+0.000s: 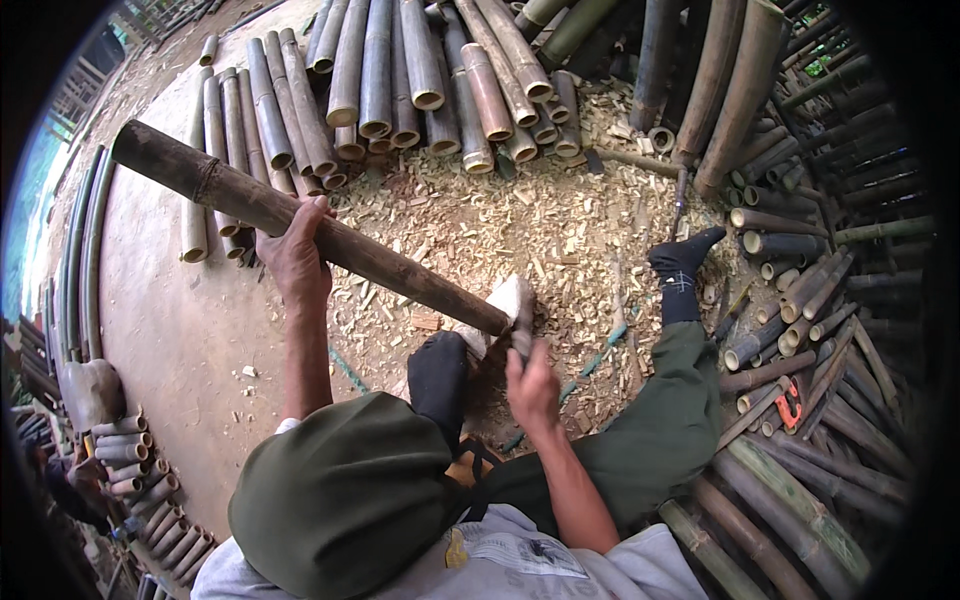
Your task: The person sits on the ground and uses a knife to shave the outer layer off bamboo poles. They hold the pole with their left hand and scrape it with the knife in their right hand, creating wood shavings. The person repeatedly picks up new poles from a pile and shaves them.
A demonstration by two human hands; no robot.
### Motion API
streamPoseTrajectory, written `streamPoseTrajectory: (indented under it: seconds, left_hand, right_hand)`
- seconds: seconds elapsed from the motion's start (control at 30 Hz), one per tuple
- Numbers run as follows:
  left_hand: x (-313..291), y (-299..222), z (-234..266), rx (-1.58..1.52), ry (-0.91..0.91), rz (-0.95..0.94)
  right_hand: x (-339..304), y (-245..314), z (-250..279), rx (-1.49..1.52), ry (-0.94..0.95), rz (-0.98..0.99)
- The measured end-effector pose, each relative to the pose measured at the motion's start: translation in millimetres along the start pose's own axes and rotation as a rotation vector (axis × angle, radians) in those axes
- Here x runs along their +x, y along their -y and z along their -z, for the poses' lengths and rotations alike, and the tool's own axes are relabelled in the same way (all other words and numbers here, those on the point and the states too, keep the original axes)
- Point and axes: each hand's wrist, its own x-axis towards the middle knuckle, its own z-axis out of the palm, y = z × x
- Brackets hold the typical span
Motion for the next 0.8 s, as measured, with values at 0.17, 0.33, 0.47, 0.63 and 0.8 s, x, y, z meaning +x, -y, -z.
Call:
streamPoseTrajectory:
  seconds: [0.17, 0.33, 0.47, 0.63, 0.8]
  left_hand:
    - [-1.1, -1.6, 8.1, -0.080, 0.142, 0.046]
    - [-2.0, -16.1, 7.1, -0.143, 0.285, 0.049]
    - [-8.8, -24.5, -12.4, -0.133, 0.235, 0.047]
    - [2.6, -15.6, 17.5, -0.006, -0.173, 0.018]
    - [-0.3, -20.7, 10.2, 0.008, -0.102, -0.003]
  right_hand:
    - [8.4, -12.2, 17.8, -0.205, 0.250, -0.123]
    - [-0.8, 46.0, 35.0, 0.117, -0.092, 0.145]
    - [9.0, -45.8, -11.4, -0.331, 0.218, -0.196]
    - [13.0, 33.1, 31.4, -0.113, 0.178, -0.104]
    - [-2.8, 53.2, 35.0, 0.115, -0.105, 0.160]
